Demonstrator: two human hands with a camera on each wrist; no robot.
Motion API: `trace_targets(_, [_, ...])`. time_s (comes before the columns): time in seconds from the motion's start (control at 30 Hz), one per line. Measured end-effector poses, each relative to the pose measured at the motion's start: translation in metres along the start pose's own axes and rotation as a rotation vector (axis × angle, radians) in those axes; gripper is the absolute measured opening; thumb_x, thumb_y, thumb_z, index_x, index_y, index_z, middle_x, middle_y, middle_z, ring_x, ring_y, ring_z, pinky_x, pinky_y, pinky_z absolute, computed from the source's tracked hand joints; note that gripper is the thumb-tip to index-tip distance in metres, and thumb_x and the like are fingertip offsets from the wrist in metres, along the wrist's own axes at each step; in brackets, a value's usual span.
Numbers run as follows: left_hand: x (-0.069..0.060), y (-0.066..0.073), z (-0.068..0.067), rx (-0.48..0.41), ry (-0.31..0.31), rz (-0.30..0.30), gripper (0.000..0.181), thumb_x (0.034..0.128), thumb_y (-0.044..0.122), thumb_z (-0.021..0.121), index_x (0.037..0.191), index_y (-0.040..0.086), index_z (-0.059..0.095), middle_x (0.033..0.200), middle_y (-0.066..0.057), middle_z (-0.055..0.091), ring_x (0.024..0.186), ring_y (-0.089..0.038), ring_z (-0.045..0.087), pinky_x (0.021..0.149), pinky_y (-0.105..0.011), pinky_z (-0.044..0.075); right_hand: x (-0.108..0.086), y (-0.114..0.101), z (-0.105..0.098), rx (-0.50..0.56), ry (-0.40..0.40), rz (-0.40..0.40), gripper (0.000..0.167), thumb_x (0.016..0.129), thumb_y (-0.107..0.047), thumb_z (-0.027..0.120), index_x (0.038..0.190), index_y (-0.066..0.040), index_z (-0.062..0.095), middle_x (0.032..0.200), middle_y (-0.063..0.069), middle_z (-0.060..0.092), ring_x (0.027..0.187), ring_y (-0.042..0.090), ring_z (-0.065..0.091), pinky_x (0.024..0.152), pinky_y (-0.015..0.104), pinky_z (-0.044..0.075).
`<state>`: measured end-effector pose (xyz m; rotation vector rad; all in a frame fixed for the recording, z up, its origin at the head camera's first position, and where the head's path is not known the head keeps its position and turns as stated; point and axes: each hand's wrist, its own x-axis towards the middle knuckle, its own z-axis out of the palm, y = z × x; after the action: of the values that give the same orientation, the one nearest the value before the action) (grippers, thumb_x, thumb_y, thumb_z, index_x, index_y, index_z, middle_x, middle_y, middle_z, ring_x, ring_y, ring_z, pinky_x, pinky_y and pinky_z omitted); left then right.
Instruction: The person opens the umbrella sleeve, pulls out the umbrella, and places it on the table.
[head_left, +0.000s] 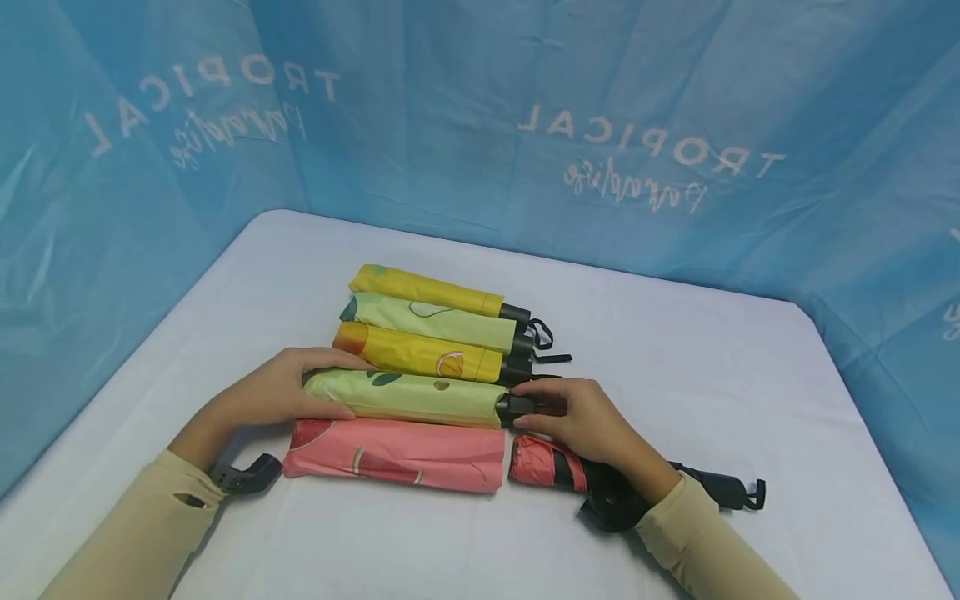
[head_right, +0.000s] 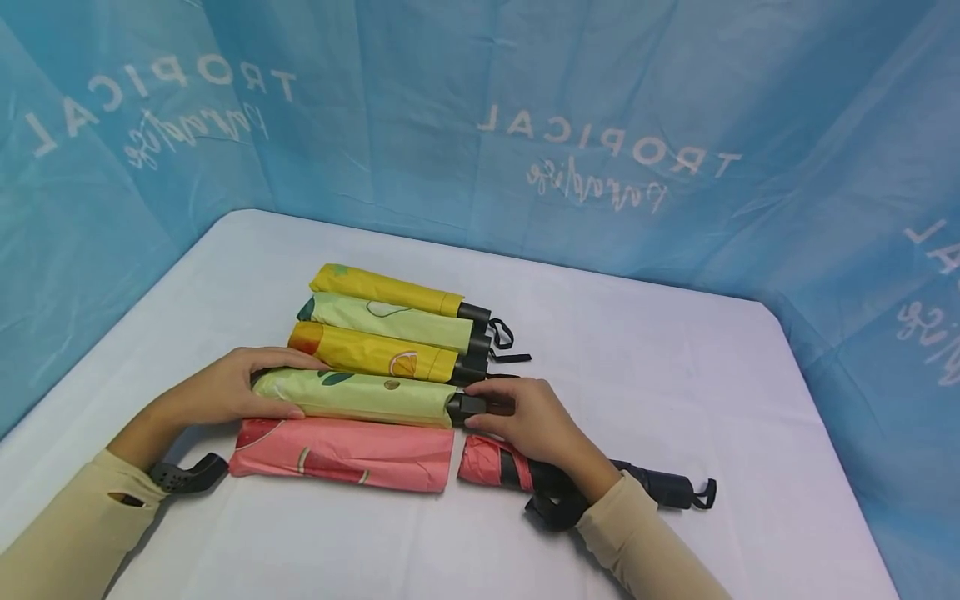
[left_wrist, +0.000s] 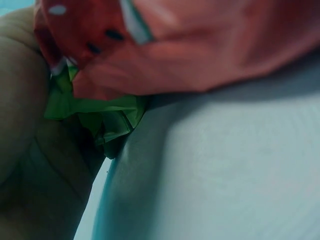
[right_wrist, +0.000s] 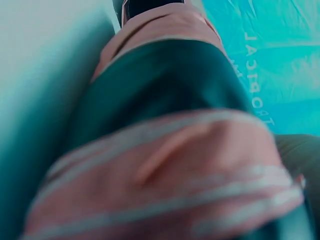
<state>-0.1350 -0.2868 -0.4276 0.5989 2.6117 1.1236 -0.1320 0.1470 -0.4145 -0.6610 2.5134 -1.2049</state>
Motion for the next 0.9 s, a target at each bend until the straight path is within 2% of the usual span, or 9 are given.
trace_targets(0.17, [0.0, 0.002, 0.0, 0.001, 0.0, -0.002, 0.054, 0.0798, 0.046, 0.087, 0.13, 0.037, 0.068, 0.132, 0.008, 0.063, 0.121, -0.019, 0.055, 0.097, -0.048, 0.05, -0.001, 0.0, -0.004, -0.027, -0.01, -0.003, 0.04, 0.087, -0.027, 0.084, 0.126, -0.026, 0.073, 0.122, -0.005, 0.07, 0.107, 0.007, 0.069, 0.094, 0.035, 0.056])
trace_targets(0.33, [0.002, 0.003, -0.001, 0.01, -0.004, 0.0, 0.057, 0.0784, 0.049, 0.088, 0.131, 0.037, 0.068, 0.134, 0.007, 0.062, 0.122, -0.019, 0.055, 0.098, -0.05, 0.049, -0.004, 0.003, -0.012, -0.055, -0.004, 0.026, 0.041, 0.087, -0.028, 0.084, 0.126, -0.028, 0.073, 0.124, -0.006, 0.07, 0.109, 0.009, 0.067, 0.095, 0.041, 0.055])
trace_targets(0.7, [-0.001, 0.003, -0.001, -0.004, -0.013, -0.027, 0.06, 0.0774, 0.046, 0.089, 0.132, 0.037, 0.067, 0.136, 0.006, 0.061, 0.124, -0.022, 0.054, 0.1, -0.051, 0.048, -0.004, 0.003, -0.015, -0.044, -0.031, 0.025, 0.041, 0.087, -0.03, 0.084, 0.127, -0.026, 0.073, 0.125, -0.005, 0.069, 0.11, 0.008, 0.067, 0.098, 0.042, 0.053])
trace_targets(0.9, [-0.001, 0.004, -0.003, 0.024, -0.027, 0.014, 0.062, 0.078, 0.047, 0.088, 0.134, 0.037, 0.066, 0.136, 0.008, 0.061, 0.124, -0.019, 0.055, 0.101, -0.05, 0.048, -0.005, 0.004, -0.018, -0.054, -0.032, 0.038, 0.042, 0.087, -0.029, 0.084, 0.128, -0.026, 0.072, 0.125, -0.005, 0.069, 0.106, 0.008, 0.066, 0.095, 0.041, 0.054])
